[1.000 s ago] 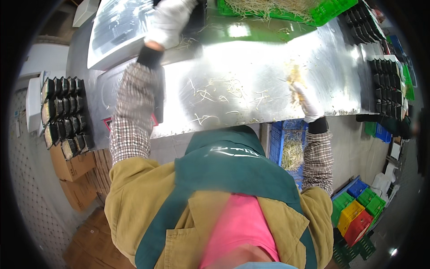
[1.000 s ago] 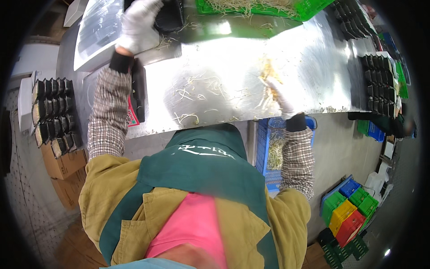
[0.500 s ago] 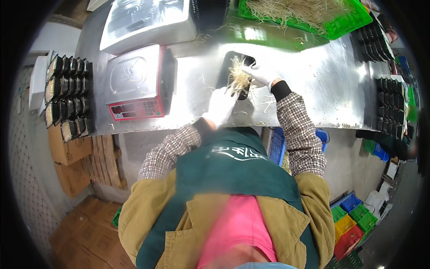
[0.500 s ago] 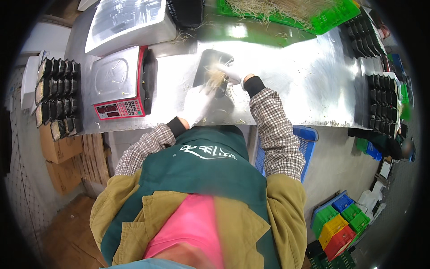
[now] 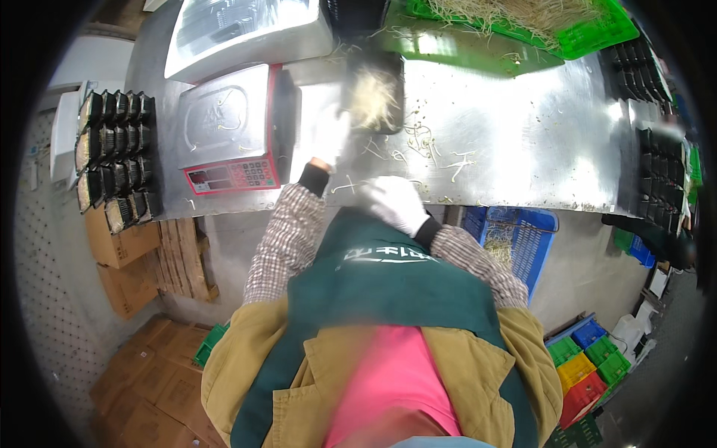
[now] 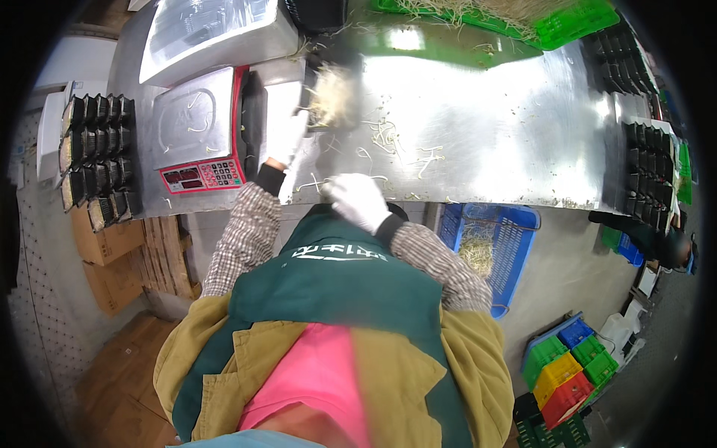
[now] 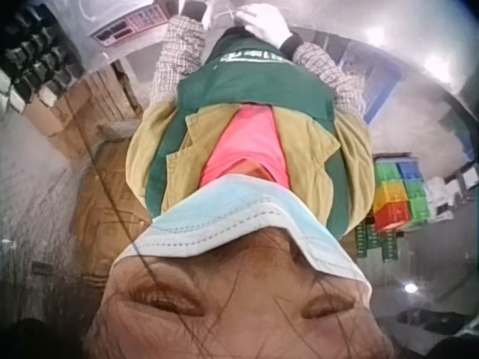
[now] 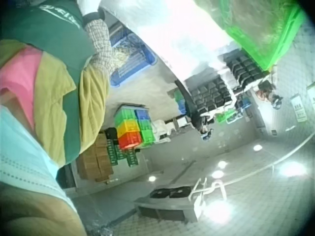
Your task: The person portions bean sprouts from a large green crate into small black trays using a digital scale. They repeatedly scoop sprouts, place them in trays, weigh them, and adjust the contents to reach a target weight before moving the filled trays aside.
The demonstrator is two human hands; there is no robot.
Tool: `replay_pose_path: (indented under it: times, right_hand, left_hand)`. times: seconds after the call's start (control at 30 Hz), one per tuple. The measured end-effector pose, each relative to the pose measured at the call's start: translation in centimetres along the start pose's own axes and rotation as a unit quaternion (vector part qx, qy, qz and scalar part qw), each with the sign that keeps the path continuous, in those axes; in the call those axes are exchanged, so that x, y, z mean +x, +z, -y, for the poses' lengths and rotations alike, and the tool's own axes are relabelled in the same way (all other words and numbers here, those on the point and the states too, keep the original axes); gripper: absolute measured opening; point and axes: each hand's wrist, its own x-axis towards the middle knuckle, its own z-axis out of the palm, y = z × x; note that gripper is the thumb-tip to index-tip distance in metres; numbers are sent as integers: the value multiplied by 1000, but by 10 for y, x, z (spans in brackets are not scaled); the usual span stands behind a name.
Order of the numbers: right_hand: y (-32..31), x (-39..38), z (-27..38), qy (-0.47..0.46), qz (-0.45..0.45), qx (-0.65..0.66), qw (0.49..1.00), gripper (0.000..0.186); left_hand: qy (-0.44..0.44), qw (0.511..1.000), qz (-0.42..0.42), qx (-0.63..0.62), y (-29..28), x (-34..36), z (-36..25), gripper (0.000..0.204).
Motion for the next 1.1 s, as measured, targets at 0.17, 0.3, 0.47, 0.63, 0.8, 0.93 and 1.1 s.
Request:
replay_pose_path:
  times: [0.17,0.3,0.47,0.63,0.8,0.93,1.1]
  right_hand:
    - [99,69,-9,-111,16,-133,985,53]
    - [58,103,-75,44,-74,-223,971,56]
    - [-42,21,-147,427,-47,-86,899,44]
    - [-74,-191,-149,465,-308,-280,781,31]
    - [-112,-296,-185,587,-344,-275,679,47]
    - [-245,-201,-253,382,-390,-223,807,77]
    - [-419,-58,-373,239,-285,-352,859,104]
  left_hand:
    - [-1,993,-113,26,-75,-9,-4,24]
    - [-107,993,-40,7,-86,-28,-17,33]
    - [-187,965,-96,-159,-71,-25,45,29]
    - [-129,932,-27,337,-78,-32,-22,47]
    - [154,952,-131,228,-41,-5,-125,62]
    - [351,912,-57,202,43,68,-237,102]
    - [423,857,-46,290,157,182,-356,131]
